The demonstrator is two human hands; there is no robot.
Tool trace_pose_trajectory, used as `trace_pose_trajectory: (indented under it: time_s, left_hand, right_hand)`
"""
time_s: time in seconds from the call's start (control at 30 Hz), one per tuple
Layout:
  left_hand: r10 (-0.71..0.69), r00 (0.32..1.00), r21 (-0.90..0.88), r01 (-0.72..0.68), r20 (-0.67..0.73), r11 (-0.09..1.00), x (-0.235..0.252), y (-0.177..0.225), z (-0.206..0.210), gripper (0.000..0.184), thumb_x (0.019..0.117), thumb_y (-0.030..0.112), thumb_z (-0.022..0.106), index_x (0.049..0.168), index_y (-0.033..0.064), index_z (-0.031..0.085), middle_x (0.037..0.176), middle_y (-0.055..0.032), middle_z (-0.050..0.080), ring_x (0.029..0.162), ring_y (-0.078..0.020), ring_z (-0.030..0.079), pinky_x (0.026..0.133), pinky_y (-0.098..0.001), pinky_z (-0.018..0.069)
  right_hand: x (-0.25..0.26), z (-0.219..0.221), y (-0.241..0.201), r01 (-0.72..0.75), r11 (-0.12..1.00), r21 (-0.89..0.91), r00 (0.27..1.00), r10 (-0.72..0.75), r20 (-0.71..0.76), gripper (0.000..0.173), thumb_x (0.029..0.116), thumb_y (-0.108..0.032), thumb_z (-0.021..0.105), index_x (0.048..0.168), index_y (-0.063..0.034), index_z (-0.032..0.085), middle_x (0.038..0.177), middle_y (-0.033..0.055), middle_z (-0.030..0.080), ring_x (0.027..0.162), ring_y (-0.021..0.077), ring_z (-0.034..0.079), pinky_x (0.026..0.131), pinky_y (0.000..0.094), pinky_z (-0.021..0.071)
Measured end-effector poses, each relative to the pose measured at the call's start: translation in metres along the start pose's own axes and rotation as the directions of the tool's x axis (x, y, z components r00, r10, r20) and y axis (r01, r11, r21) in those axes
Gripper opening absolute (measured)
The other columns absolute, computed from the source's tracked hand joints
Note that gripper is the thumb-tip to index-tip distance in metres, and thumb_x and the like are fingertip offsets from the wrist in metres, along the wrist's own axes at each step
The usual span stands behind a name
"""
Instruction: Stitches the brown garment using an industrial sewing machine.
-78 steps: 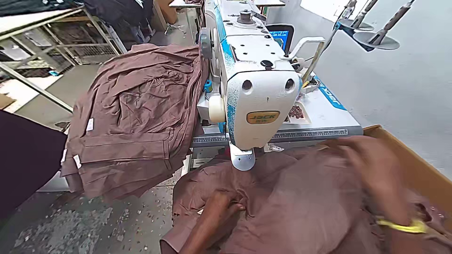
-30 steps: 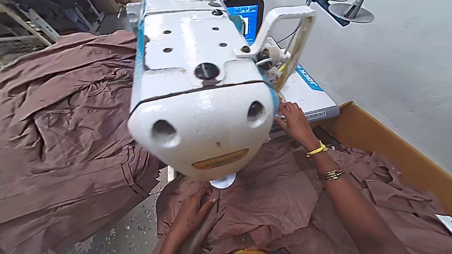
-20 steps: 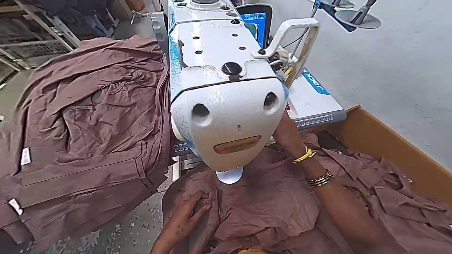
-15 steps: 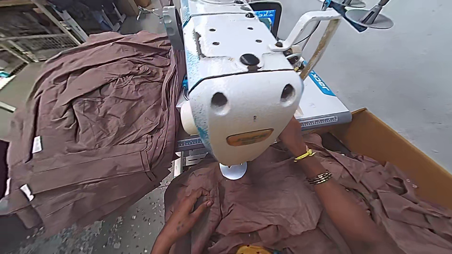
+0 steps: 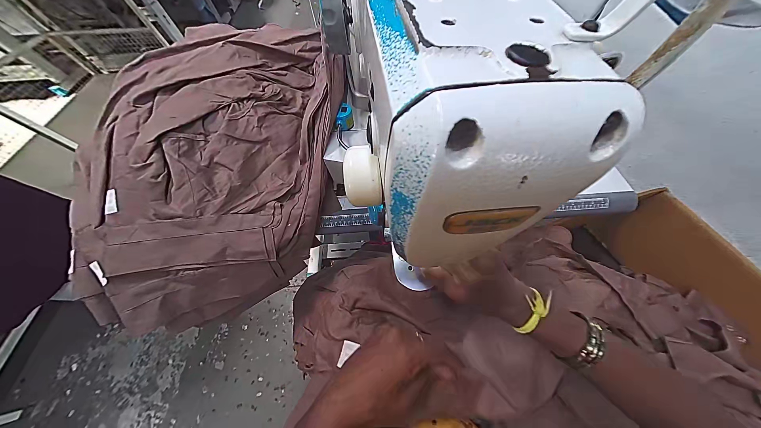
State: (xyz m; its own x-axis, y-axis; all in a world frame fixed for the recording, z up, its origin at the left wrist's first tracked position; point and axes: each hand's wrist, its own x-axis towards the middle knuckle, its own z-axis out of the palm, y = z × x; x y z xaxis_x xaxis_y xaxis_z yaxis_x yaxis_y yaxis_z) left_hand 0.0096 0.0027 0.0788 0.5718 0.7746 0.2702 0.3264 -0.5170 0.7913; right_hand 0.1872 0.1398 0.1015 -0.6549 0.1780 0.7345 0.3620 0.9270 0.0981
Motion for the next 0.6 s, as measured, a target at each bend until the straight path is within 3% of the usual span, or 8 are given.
trace_pose_trajectory:
  time_s: [0.1,0.2,0.27,0.33,0.4,0.47,0.53,0.6]
  left_hand:
    - [-0.107,0.987,0.260,0.136,-0.123,0.956,0.005,-0.011,0.000,0.012,0.0941,0.022,0.064,0.099,0.0144,0.073,0.067,-0.0041,0.067,0.057,-0.0208,0.066,0.050,-0.0418,0.0521]
    - [-0.102,0.980,0.166,0.130,-0.169,0.978,-0.005,-0.015,-0.010,0.019,0.1024,0.024,0.057,0.104,0.0125,0.072,0.073,-0.0031,0.069,0.062,-0.0143,0.065,0.057,-0.0327,0.0529]
    - [-0.096,0.980,0.164,0.124,-0.172,0.979,-0.006,-0.016,-0.012,0.020,0.1031,0.025,0.056,0.102,0.0126,0.071,0.071,-0.0030,0.067,0.060,-0.0140,0.063,0.056,-0.0313,0.0509]
    - [-0.098,0.986,0.170,0.121,-0.137,0.978,-0.005,-0.015,-0.013,0.020,0.1029,0.025,0.055,0.101,0.0126,0.071,0.070,-0.0034,0.067,0.060,-0.0149,0.064,0.056,-0.0320,0.0519]
    - [-0.096,0.990,0.182,0.114,-0.105,0.977,-0.004,-0.013,-0.014,0.016,0.1005,0.021,0.056,0.102,0.0122,0.070,0.071,-0.0042,0.066,0.062,-0.0164,0.065,0.056,-0.0336,0.0529]
    - [-0.101,0.988,0.197,0.123,-0.120,0.973,-0.006,-0.010,-0.016,0.014,0.0934,0.012,0.058,0.101,0.0105,0.069,0.073,-0.0055,0.067,0.065,-0.0177,0.067,0.058,-0.0342,0.0542]
    - [-0.107,0.977,0.219,0.146,-0.183,0.965,-0.010,-0.008,-0.020,0.014,0.0908,0.008,0.059,0.101,0.0095,0.069,0.075,-0.0057,0.068,0.068,-0.0172,0.067,0.062,-0.0322,0.0549]
    - [-0.124,0.962,0.179,0.170,-0.242,0.969,-0.017,-0.011,-0.023,0.013,0.0980,0.013,0.057,0.102,0.0099,0.069,0.078,-0.0044,0.070,0.070,-0.0127,0.068,0.065,-0.0271,0.0553]
  right_hand:
    - [0.003,-0.002,-0.001,-0.107,0.994,0.009,0.993,0.106,0.059,0.019,0.0958,-0.019,0.062,0.081,-0.0116,0.071,0.078,0.0068,0.072,0.080,0.0207,0.071,0.070,0.0315,0.0552]
    - [-0.006,-0.006,0.003,-0.204,0.972,0.121,0.979,0.199,0.052,0.013,0.0959,-0.021,0.064,0.092,-0.0096,0.069,0.087,0.0089,0.073,0.084,0.0202,0.070,0.073,0.0297,0.0554]
    - [-0.010,-0.003,-0.002,-0.087,0.994,0.061,0.996,0.086,0.016,0.017,0.1015,-0.018,0.059,0.090,-0.0107,0.068,0.080,0.0070,0.071,0.081,0.0203,0.069,0.077,0.0301,0.0563]
    - [-0.001,0.002,-0.006,-0.019,0.999,-0.048,0.999,0.021,0.029,0.023,0.0993,-0.014,0.056,0.079,-0.0115,0.068,0.069,0.0054,0.066,0.071,0.0217,0.067,0.065,0.0322,0.0521]
    - [0.008,0.000,-0.009,-0.070,0.993,-0.094,0.991,0.079,0.104,0.024,0.0974,-0.015,0.058,0.077,-0.0101,0.071,0.073,0.0076,0.072,0.074,0.0239,0.071,0.064,0.0355,0.0539]
    - [0.007,-0.003,-0.011,-0.233,0.972,-0.006,0.961,0.231,0.153,0.022,0.0971,-0.019,0.063,0.085,-0.0045,0.074,0.085,0.0120,0.077,0.082,0.0255,0.076,0.072,0.0384,0.0599]
    - [-0.001,0.000,-0.007,-0.496,0.831,0.253,0.868,0.469,0.164,0.023,0.0883,-0.024,0.073,0.091,-0.0012,0.072,0.086,0.0092,0.074,0.082,0.0134,0.071,0.076,0.0259,0.0564]
    - [-0.007,0.005,-0.004,-0.673,0.587,0.450,0.735,0.602,0.313,0.033,0.0827,-0.026,0.079,0.096,0.0020,0.067,0.082,0.0011,0.067,0.078,-0.0026,0.061,0.075,0.0131,0.0501]
